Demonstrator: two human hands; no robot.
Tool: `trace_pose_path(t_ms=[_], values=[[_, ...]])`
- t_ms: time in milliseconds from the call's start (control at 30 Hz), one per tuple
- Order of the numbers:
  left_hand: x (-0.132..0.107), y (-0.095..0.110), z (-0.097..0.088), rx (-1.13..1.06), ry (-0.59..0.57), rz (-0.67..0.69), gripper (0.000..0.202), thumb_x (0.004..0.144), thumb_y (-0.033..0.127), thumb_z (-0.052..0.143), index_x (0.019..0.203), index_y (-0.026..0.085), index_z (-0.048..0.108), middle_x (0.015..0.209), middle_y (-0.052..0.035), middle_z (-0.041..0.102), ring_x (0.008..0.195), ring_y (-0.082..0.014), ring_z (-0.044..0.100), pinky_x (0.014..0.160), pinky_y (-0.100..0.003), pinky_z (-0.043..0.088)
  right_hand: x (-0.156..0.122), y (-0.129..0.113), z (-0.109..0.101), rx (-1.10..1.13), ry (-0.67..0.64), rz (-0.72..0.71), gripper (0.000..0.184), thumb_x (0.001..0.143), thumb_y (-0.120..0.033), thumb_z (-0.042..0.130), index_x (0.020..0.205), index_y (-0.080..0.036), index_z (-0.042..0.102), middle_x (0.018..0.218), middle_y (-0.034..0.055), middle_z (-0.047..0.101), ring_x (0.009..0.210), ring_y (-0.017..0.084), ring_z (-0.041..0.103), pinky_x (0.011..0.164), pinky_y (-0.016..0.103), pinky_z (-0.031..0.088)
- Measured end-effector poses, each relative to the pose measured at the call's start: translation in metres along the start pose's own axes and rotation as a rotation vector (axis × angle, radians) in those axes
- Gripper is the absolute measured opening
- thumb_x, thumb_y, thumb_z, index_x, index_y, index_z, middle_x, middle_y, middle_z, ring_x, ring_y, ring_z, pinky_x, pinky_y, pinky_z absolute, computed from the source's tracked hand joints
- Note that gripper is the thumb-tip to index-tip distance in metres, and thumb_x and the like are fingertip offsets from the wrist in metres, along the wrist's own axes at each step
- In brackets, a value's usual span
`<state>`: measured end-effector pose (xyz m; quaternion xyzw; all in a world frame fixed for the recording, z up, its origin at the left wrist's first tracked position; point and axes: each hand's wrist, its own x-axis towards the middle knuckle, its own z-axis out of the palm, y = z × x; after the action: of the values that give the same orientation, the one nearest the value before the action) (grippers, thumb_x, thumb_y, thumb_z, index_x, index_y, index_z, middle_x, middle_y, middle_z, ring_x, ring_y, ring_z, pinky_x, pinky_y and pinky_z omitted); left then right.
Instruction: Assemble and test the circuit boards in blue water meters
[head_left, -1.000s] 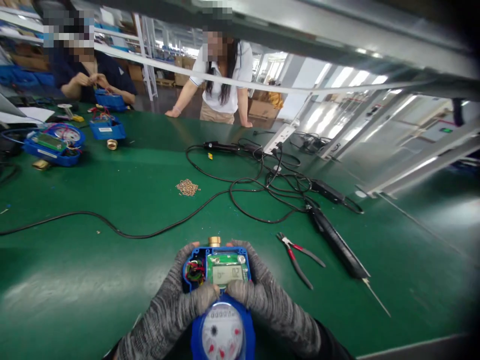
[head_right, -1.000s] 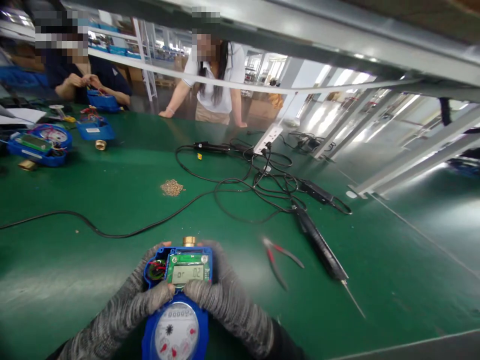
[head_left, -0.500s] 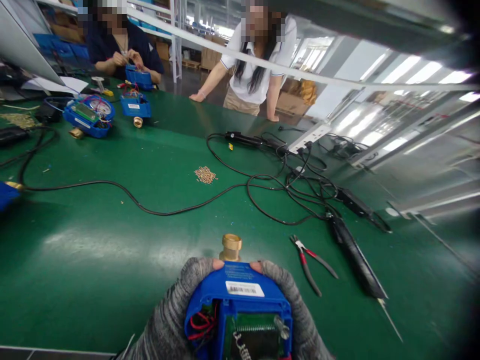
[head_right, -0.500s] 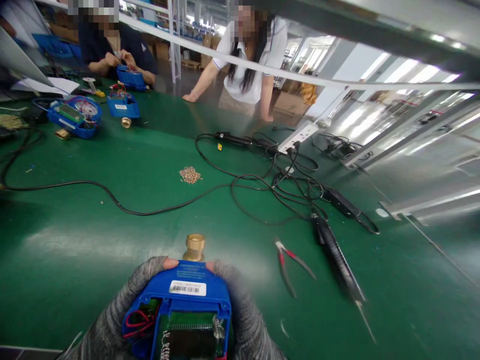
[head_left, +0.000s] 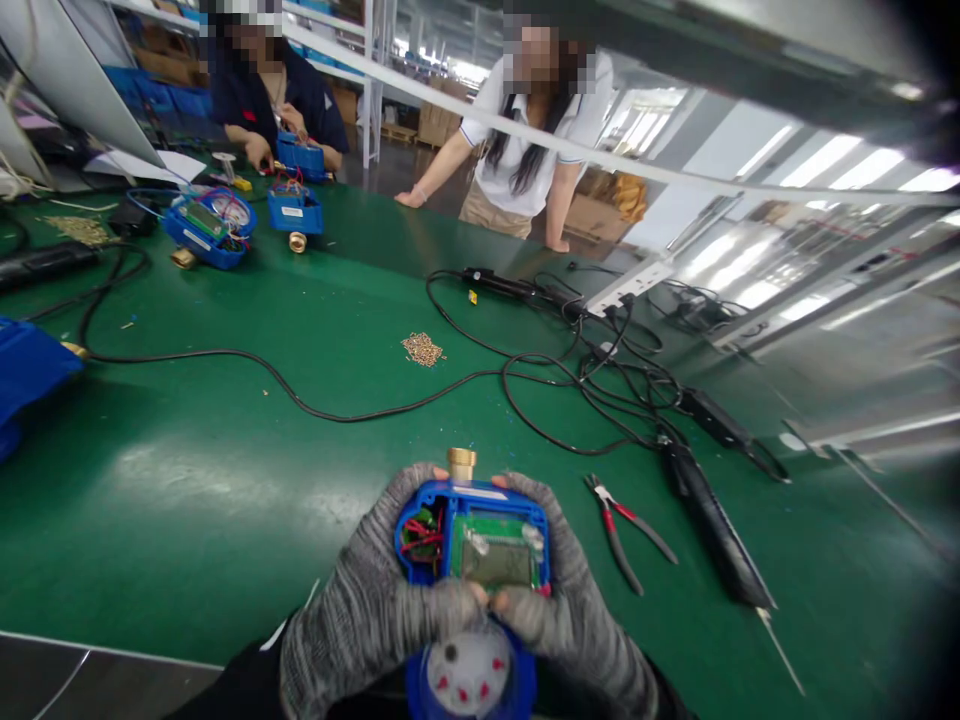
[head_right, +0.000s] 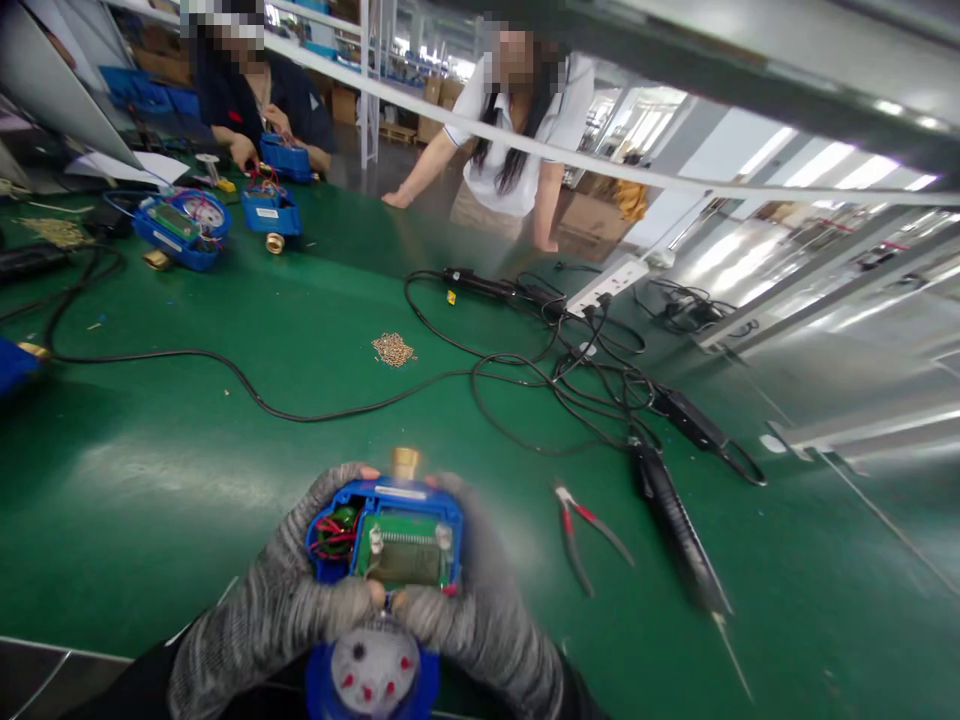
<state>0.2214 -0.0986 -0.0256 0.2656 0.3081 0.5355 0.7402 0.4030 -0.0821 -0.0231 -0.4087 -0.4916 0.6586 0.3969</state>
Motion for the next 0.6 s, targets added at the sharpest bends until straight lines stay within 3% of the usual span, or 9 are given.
trace_pose_path(t_ms=[133,267,333,400,467,500,600], values=[[0.030,0.018,-0.007,0.060,0.038,-0.050,0.060,0.066,0.028,0.089,0.115,0.020,0.056,0.112,-0.0105,0.071,0.097,-0.0275,0.070,0.084,-0.037,0.056,0.032,0.000,-0.001,0.044,0.023,0.035,0.061,0.075,-0.043,0.083,0.124,-0.027,0.050,0.119,0.0070,0.070,0.103,0.025,0.070,0.087,0.039,0.056],[0.045,0.025,-0.009,0.129,0.034,-0.086,0.055,0.066,0.034,0.089,0.111,0.018,0.062,0.110,-0.0115,0.072,0.100,-0.0310,0.069,0.090,-0.042,0.054,0.043,-0.009,-0.006,0.037,-0.085,0.065,0.048,0.089,-0.041,0.070,0.130,-0.025,0.051,0.128,0.0065,0.067,0.114,0.022,0.065,0.102,0.040,0.049],[0.047,0.023,-0.010,0.173,0.063,-0.098,0.055,0.066,0.033,0.089,0.112,0.019,0.063,0.111,-0.0108,0.073,0.101,-0.0311,0.069,0.091,-0.042,0.054,0.040,-0.019,-0.019,-0.065,-0.193,0.059,0.051,0.092,-0.045,0.065,0.136,-0.025,0.048,0.129,0.0061,0.065,0.117,0.022,0.063,0.106,0.041,0.046],[0.048,0.019,-0.013,0.198,0.071,-0.134,0.058,0.067,0.034,0.088,0.116,0.020,0.061,0.113,-0.0118,0.073,0.100,-0.0320,0.070,0.090,-0.043,0.055,0.037,-0.032,-0.046,-0.305,-0.209,0.078,0.055,0.095,-0.050,0.057,0.143,-0.026,0.043,0.123,0.0049,0.067,0.113,0.021,0.065,0.103,0.040,0.048],[0.049,0.015,-0.016,0.229,0.084,-0.175,0.062,0.067,0.036,0.087,0.119,0.019,0.059,0.112,-0.0139,0.073,0.096,-0.0334,0.071,0.086,-0.044,0.057,0.035,-0.047,-0.086,-0.688,0.024,0.132,0.058,0.097,-0.052,0.051,0.149,-0.031,0.036,0.119,0.0026,0.068,0.109,0.020,0.066,0.096,0.037,0.053],[0.050,0.012,-0.018,0.243,0.094,-0.186,0.064,0.066,0.039,0.087,0.120,0.018,0.058,0.112,-0.0148,0.073,0.096,-0.0340,0.072,0.085,-0.044,0.057,0.034,-0.053,-0.109,-0.955,0.258,0.187,0.058,0.095,-0.054,0.054,0.147,-0.036,0.037,0.125,0.0003,0.066,0.114,0.019,0.064,0.100,0.034,0.051],[0.052,0.007,-0.023,0.262,0.135,-0.185,0.070,0.066,0.044,0.086,0.123,0.018,0.055,0.115,-0.0158,0.073,0.099,-0.0357,0.071,0.087,-0.045,0.058,0.030,-0.067,-0.184,-1.180,0.690,0.347,0.065,0.095,-0.042,0.055,0.151,-0.020,0.031,0.148,0.0172,0.045,0.139,0.033,0.042,0.115,0.054,0.032]])
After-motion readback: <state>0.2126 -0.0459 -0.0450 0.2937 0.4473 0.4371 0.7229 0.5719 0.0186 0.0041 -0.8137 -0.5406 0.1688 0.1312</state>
